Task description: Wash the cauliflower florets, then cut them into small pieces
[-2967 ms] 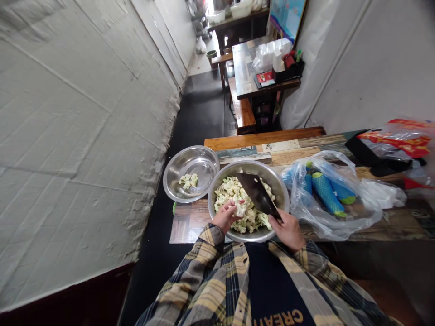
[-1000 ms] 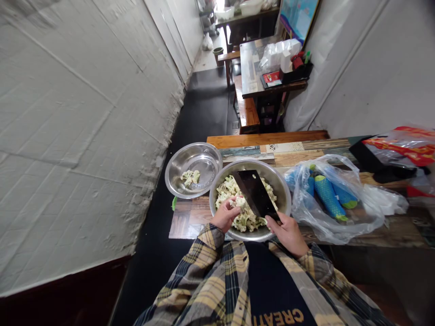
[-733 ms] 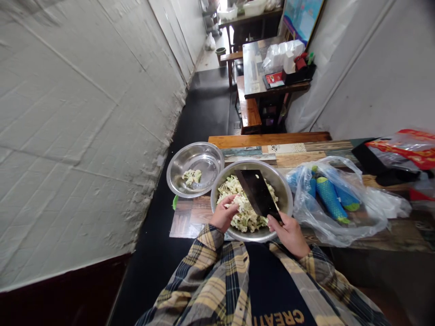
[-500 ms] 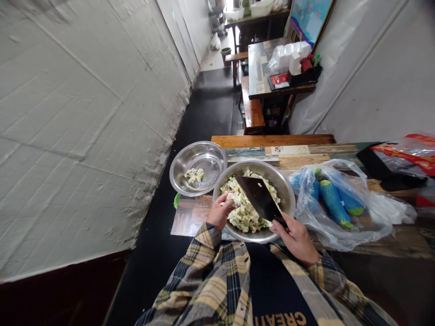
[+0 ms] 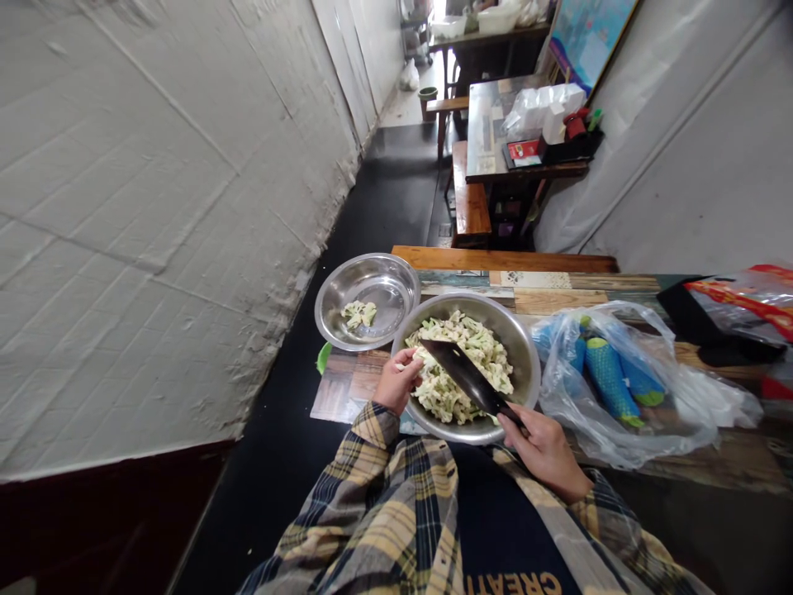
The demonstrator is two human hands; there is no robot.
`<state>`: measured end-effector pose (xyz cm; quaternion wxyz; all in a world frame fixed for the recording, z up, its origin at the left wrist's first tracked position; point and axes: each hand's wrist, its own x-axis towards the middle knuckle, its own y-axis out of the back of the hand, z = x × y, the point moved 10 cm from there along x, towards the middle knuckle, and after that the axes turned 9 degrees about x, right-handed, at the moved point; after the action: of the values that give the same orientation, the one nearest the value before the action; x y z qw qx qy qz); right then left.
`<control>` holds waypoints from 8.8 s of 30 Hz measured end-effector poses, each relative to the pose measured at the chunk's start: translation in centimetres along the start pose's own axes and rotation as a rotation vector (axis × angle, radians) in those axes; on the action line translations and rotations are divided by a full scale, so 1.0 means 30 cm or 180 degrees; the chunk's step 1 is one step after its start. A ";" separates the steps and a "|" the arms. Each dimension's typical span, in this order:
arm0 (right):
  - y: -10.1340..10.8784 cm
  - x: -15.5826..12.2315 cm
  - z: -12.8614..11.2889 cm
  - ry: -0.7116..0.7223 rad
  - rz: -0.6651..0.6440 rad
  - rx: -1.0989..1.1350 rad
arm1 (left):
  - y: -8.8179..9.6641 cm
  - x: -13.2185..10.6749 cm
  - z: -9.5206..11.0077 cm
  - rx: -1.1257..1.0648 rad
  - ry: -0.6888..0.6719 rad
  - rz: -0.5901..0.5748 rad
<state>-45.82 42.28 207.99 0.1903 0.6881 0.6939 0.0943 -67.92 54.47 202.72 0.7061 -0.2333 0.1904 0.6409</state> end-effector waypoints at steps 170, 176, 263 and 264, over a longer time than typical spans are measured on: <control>-0.346 0.168 -0.217 -0.0759 0.0882 0.0005 | 0.222 0.299 0.091 -0.0681 0.0031 -0.1129; -0.389 0.193 -0.227 -0.0767 0.0712 -0.0094 | 0.271 0.325 0.095 -0.0889 0.0029 -0.0951; -0.284 0.112 0.085 -0.1777 0.1784 0.1931 | 0.045 0.226 0.023 0.0658 -0.0075 -0.1540; -0.287 0.132 0.091 -0.1750 0.1853 0.1992 | 0.031 0.211 0.028 0.0733 -0.0147 -0.1600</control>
<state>-52.59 45.55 201.59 0.1165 0.8764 0.3926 -0.2535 -68.18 60.19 199.72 0.8690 -0.1768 0.1820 0.4248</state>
